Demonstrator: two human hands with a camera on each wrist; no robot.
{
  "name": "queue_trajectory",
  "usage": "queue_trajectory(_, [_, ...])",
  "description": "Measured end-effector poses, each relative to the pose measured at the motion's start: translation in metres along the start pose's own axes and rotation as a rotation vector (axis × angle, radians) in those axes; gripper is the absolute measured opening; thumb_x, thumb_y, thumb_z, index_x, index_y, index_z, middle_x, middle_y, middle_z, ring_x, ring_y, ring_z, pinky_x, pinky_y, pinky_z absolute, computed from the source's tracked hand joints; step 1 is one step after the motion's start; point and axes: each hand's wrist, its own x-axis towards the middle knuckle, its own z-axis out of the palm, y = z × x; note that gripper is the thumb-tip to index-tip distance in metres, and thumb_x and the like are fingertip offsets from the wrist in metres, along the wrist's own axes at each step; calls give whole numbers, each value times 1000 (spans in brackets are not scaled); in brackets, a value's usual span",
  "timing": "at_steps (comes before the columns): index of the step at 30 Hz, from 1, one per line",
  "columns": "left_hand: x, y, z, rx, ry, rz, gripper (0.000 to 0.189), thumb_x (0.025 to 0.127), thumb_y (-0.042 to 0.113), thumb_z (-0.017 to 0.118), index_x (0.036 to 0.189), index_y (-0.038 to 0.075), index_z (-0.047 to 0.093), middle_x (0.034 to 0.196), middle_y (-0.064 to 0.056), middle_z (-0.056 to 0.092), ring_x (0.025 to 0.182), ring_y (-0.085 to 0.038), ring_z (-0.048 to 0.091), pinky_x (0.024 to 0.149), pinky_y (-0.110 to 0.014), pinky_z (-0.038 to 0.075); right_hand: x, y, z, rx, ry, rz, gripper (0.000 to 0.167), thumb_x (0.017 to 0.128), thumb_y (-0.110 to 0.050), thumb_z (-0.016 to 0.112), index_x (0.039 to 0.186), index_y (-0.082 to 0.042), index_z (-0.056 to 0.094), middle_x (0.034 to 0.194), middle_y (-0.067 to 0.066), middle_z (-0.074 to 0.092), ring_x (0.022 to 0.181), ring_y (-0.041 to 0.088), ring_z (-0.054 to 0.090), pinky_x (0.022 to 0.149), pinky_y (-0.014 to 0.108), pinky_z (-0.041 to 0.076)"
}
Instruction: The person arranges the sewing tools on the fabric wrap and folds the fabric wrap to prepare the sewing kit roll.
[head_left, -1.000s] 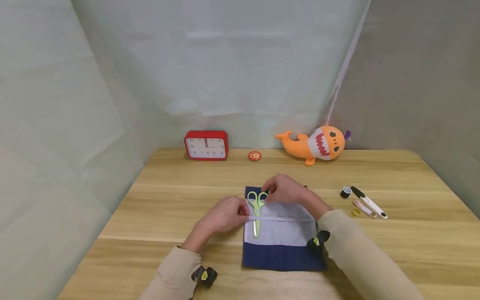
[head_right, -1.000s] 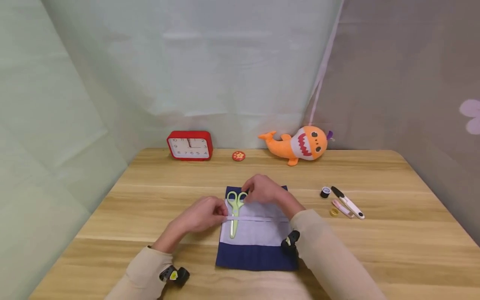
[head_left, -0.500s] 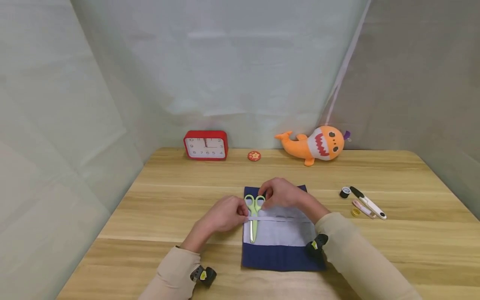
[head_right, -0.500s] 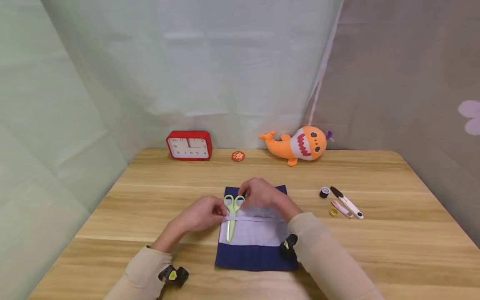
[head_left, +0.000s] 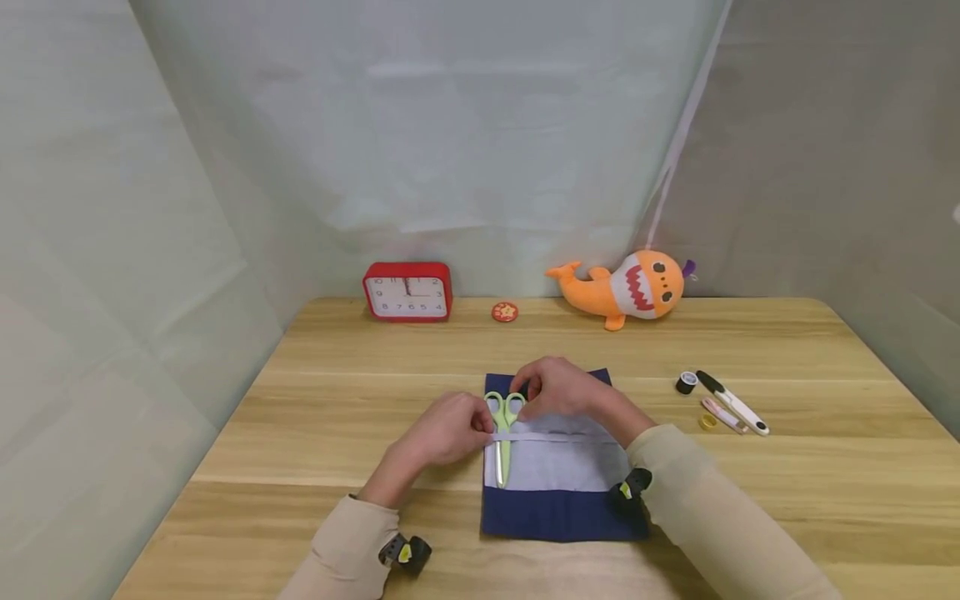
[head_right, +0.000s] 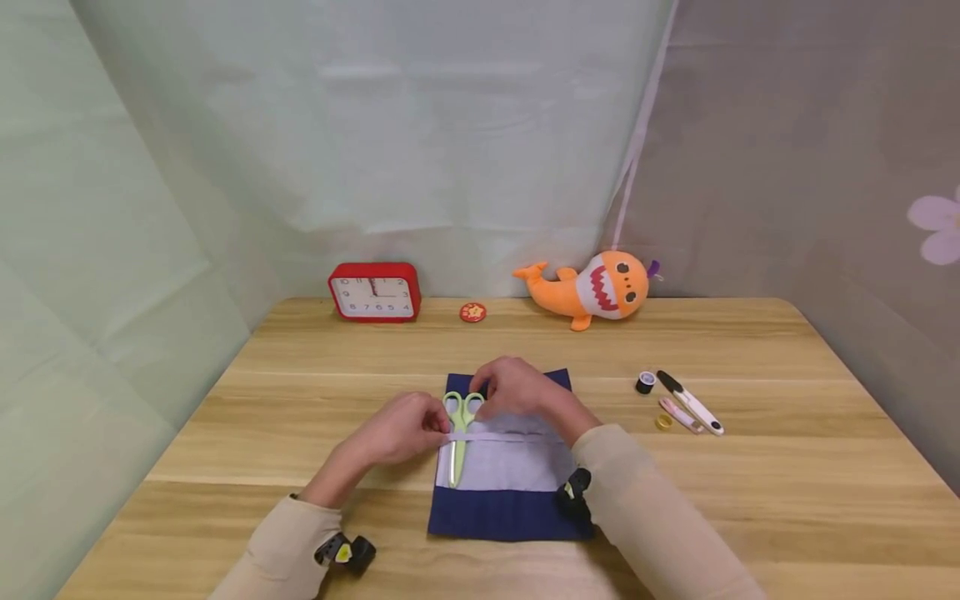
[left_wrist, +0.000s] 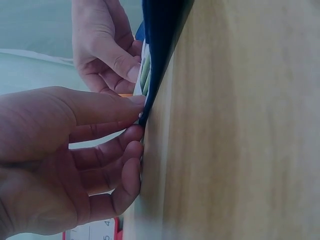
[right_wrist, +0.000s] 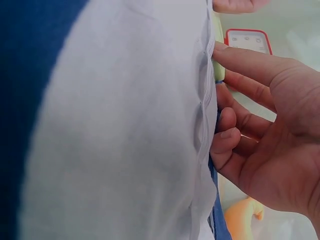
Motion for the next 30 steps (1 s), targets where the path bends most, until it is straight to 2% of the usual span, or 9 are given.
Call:
queue_trajectory(4, [1,0,1,-6,5,-1,9,89,6,81,84,11,74,75,4,66,71,-10,56,69,-27,47,-1,0,0,6,7,8,36,85,-16,88,119,-13,76,82,2,66,73,16,58,66,29,47])
queue_trajectory(8, [1,2,0,-9,32,-49,11,90,8,79,82,12,73,74,4,64,70,-12,56,67,-28,46,-3,2,-2,17,27,22,39,87,-17,87,123,-13,75,85,2,67,75,16,58,68,29,48])
queue_trajectory(11, [1,7,0,5,72,-88,12,91,10,80,82,13,71,75,4,62,71,-13,55,68,-29,46,-6,3,-7,32,72,14,35,90,-17,83,124,-12,75,89,2,69,77,17,59,69,30,49])
queue_trajectory(14, [1,15,1,34,107,-68,12,90,12,82,85,12,71,79,2,63,73,-14,55,69,-30,47,-11,7,-15,37,139,-10,28,94,-17,79,121,-10,76,91,4,71,77,17,60,68,30,50])
queue_trajectory(17, [1,22,3,56,121,-21,10,89,12,84,88,10,73,83,-2,65,77,-15,56,71,-30,48,-18,13,-24,45,210,-4,23,97,-17,76,118,-7,77,92,5,71,79,18,60,68,32,50])
queue_trajectory(20, [2,26,7,68,111,13,9,89,12,84,91,9,76,86,-4,65,79,-15,55,72,-30,48,-28,22,-33,45,269,43,19,98,-17,74,115,-7,77,94,6,70,83,21,59,71,33,50])
queue_trajectory(23, [4,28,11,73,84,16,8,90,13,84,94,9,78,86,-3,63,79,-16,54,72,-30,47,-41,33,-42,37,325,92,18,99,-18,73,113,-7,77,98,7,71,89,23,59,75,33,50])
queue_trajectory(30, [7,32,19,97,56,27,7,90,15,83,94,11,78,86,-1,61,78,-15,53,71,-29,46,-87,54,-75,23,453,229,28,102,-24,70,123,-6,73,115,14,71,100,29,62,79,33,51])
